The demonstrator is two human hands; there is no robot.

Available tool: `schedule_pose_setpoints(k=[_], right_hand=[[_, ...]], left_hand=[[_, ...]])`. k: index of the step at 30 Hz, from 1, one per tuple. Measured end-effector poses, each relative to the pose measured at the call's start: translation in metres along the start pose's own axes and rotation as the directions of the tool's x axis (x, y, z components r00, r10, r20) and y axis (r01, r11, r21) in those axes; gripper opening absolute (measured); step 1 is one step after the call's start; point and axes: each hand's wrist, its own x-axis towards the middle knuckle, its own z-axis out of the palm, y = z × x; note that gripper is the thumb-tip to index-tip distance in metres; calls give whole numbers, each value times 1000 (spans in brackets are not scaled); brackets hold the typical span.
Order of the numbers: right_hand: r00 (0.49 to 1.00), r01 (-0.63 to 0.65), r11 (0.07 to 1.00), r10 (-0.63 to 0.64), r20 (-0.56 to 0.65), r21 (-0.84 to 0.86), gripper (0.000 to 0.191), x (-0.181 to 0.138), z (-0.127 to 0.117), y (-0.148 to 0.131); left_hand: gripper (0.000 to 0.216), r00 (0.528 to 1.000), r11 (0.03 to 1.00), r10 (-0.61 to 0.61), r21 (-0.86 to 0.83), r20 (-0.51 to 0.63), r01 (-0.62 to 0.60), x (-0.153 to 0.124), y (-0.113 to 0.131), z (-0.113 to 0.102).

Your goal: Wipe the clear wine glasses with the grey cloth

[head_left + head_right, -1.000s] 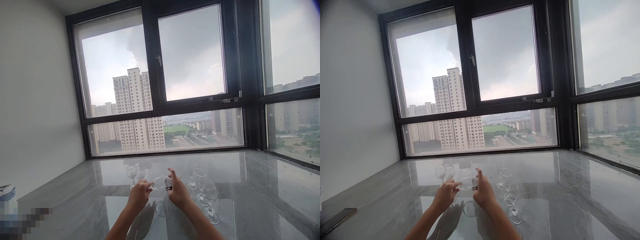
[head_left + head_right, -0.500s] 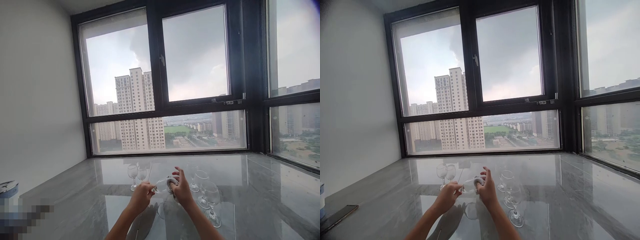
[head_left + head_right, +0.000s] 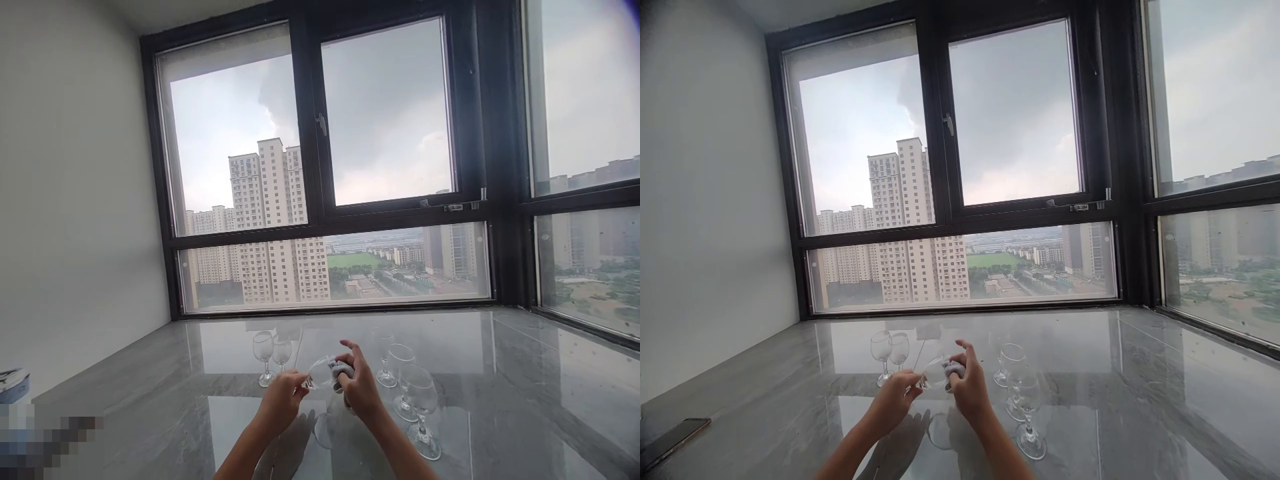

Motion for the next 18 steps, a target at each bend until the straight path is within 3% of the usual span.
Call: schedule_pose_setpoints(k=[3,8,13,18], right_hand=[[1000,-6,1000,6,-16,22,59,2,-3,-5],[999,-4,998,1,-47,-67,55,2,-2,-3],[1000,-5,958,0,-17,-287,61,0,-2,8],[994,20,846,39,98,-533,70,-6,-4,12]], left_hand=[[21,1000,999,-16,-48,16,17,1,-1,1],[17,994,996,-92,-12,-51,92,2,-2,5],[16,981,988,-146,-66,-126,139,2,1,4],[12,969,978,-168,-153,-180,141,4,-1,4]])
